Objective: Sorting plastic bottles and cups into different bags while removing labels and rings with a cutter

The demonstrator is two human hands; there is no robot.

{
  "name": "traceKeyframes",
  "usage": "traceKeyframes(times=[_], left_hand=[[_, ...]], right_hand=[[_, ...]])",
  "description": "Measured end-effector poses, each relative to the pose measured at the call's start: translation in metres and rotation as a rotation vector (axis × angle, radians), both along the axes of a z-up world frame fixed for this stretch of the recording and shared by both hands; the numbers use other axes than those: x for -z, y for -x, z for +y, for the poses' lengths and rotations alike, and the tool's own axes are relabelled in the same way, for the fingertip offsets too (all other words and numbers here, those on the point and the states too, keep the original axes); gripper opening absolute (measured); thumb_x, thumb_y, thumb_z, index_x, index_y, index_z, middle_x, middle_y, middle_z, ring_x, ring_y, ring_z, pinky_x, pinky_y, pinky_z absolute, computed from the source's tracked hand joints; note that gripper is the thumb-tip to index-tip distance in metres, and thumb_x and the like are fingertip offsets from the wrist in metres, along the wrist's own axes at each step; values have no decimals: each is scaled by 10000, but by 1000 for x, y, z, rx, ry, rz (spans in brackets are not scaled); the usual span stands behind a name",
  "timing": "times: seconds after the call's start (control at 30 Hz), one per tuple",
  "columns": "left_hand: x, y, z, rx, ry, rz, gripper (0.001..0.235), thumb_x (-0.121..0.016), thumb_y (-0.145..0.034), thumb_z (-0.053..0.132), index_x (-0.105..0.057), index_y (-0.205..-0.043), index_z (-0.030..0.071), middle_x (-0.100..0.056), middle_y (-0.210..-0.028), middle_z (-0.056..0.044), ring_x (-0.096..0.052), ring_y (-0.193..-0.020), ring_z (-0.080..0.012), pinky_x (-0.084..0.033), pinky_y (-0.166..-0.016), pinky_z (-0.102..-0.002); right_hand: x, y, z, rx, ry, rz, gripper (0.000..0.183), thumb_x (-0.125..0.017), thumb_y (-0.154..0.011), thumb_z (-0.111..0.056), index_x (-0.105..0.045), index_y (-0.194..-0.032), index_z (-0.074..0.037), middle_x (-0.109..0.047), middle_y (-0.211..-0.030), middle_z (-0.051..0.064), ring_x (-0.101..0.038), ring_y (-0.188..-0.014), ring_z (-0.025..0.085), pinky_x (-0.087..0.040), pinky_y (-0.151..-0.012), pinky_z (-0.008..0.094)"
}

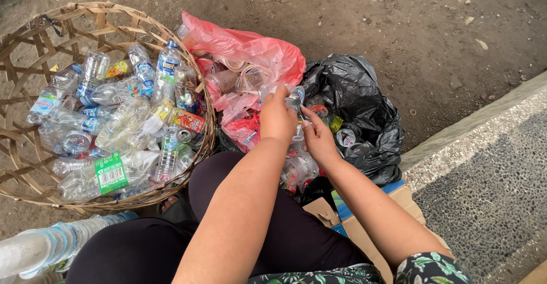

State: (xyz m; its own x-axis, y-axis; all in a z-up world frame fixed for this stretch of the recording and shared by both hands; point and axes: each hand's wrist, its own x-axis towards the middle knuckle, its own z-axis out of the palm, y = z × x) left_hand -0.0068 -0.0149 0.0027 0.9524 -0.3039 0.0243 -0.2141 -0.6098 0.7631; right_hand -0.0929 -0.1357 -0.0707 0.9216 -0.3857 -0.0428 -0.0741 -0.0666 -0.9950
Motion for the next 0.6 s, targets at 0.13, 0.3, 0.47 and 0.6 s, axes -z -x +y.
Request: traceKeyframes(times=[0.13,0.3,0.47,0.6], left_hand=[[14,-12,0,-127,47,18,283,-676,-785,99,-607,-1044,192,-617,-888,-81,-720,-920,-365,-582,-852,-490],[-1,-4,-3,-235,153,46,300,-680,-802,124,-661,-1092,199,-627,-918,-84,-727,-927,-326,-587,-858,-445],[2,4,-5,-202,221,182,696,-862,-731,151,-494,-1319,217,-647,-1156,-180,-681,-1140,-421,-535,-1010,-509],[13,-1,-1,-220,165,164,609,-748,-816,116,-520,-1355,285,-665,-945,-81,-723,-1049,-358,-551,-987,-468]], right_hand=[[7,4,-19,-87,1,-2,404,-511,-1073,-133,-587,-1460,-217,-572,-537,100,-575,-369,186,-445,-340,228],[-28,8,-9,-46,-78,41,389,-469,-1080,-131,-610,-1433,-214,-507,-560,76,-550,-378,187,-385,-309,223],[-55,12,18,47,-325,113,387,-444,-1089,-205,-571,-1455,-193,-475,-611,74,-544,-408,188,-351,-282,226],[-54,16,23,0,-391,114,391,-458,-1086,-210,-557,-1464,-185,-478,-620,88,-557,-414,210,-344,-276,240]])
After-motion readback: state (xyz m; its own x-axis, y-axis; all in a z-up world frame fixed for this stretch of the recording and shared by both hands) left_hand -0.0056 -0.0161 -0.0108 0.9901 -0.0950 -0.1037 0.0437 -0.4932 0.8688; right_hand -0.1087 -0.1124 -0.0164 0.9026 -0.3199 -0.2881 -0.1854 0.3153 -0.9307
